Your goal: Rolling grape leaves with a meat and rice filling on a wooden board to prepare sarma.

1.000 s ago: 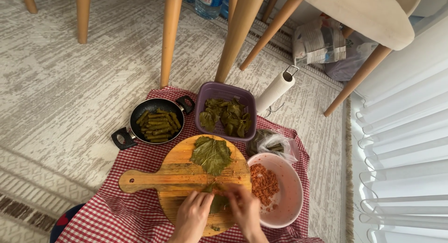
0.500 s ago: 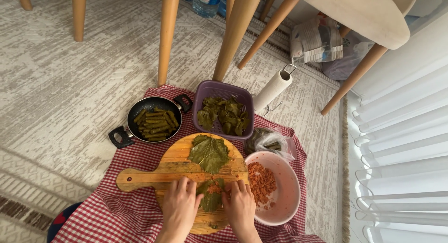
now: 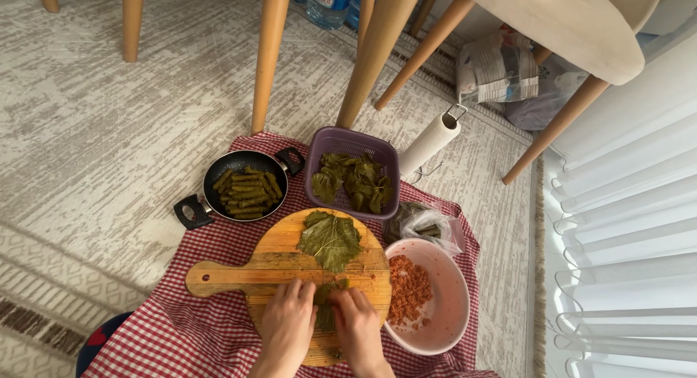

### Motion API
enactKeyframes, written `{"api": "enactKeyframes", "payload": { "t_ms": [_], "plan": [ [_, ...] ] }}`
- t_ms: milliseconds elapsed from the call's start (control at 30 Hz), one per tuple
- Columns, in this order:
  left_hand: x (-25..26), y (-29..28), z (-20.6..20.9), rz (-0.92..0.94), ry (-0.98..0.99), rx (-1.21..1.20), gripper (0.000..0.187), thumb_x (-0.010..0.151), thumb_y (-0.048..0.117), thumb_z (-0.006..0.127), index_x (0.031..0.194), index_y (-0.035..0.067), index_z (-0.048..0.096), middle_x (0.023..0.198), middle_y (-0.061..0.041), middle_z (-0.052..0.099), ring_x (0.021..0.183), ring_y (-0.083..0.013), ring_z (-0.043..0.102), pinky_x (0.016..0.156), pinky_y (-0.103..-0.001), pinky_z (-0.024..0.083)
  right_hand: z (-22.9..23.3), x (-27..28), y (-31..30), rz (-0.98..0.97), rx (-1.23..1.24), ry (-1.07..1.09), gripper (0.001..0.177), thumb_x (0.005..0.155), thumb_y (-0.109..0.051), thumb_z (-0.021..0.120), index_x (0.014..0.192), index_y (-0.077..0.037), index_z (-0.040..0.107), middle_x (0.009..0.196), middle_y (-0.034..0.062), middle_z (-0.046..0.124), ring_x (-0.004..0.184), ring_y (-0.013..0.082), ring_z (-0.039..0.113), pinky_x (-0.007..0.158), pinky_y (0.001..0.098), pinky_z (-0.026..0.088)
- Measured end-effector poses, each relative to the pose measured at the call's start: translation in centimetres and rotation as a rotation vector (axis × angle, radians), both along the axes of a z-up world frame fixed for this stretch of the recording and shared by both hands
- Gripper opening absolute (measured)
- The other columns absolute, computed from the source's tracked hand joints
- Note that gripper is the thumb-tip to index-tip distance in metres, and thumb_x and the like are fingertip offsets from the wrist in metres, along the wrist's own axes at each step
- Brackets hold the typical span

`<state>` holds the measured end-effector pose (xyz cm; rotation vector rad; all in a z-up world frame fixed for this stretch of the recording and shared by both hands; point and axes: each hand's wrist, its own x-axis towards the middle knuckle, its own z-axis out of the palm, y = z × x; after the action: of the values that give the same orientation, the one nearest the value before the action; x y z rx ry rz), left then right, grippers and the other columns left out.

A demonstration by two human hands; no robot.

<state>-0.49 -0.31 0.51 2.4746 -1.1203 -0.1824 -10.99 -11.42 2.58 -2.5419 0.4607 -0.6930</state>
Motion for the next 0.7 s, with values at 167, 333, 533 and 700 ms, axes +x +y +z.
{"api": "enactKeyframes", "payload": {
  "t_ms": [167, 333, 533, 700],
  "plan": [
    [0.3, 0.6, 0.4, 0.039, -0.009, 0.115, 0.041, 0.086, 0.021, 0.076, 0.122, 0.002, 0.066, 0.116, -0.014, 0.068, 0.098, -0.0260, 0.068, 0.082, -0.038, 0.062, -1.6, -1.6, 0.1, 0.021, 0.095, -0.027, 0.024, 0.080, 0.013, 0.064, 0.100, 0.000, 0.065, 0.096, 0.0134, 0.070, 0.078, 0.0250, 0.073, 0.064, 0.0340, 0.063],
    [-0.3, -0.5, -0.1, 0.049, 0.007, 0.028, 0.033, 0.085, 0.015, 0.073, 0.116, 0.005, 0.068, 0.115, -0.013, 0.070, 0.092, -0.0259, 0.070, 0.072, -0.038, 0.063, -1.2, -2.7, -0.2, 0.050, 0.070, -0.094, 0.036, 0.069, 0.019, 0.056, 0.100, 0.001, 0.060, 0.099, 0.0164, 0.061, 0.083, 0.0301, 0.067, 0.067, 0.0392, 0.058],
    [-0.9, -1.4, 1.7, -0.018, 0.249, -0.174, 0.010, 0.090, 0.009, 0.071, 0.097, 0.005, 0.064, 0.093, -0.008, 0.071, 0.080, -0.0246, 0.071, 0.071, -0.039, 0.061, -5.0, -3.5, -1.3, 0.061, 0.226, -0.201, 0.038, 0.071, 0.021, 0.049, 0.102, 0.000, 0.055, 0.099, 0.0137, 0.057, 0.082, 0.0238, 0.066, 0.068, 0.0327, 0.057],
    [-0.6, -0.8, -2.5, -0.061, 0.300, -0.203, 0.017, 0.092, 0.000, 0.066, 0.107, 0.008, 0.065, 0.109, -0.005, 0.066, 0.073, -0.0179, 0.072, 0.062, -0.030, 0.066, -0.8, -2.0, -3.1, -0.298, 0.510, 0.007, 0.025, 0.085, 0.005, 0.066, 0.108, -0.005, 0.061, 0.097, 0.0069, 0.068, 0.076, 0.0165, 0.073, 0.063, 0.0289, 0.064]
  ]
}}
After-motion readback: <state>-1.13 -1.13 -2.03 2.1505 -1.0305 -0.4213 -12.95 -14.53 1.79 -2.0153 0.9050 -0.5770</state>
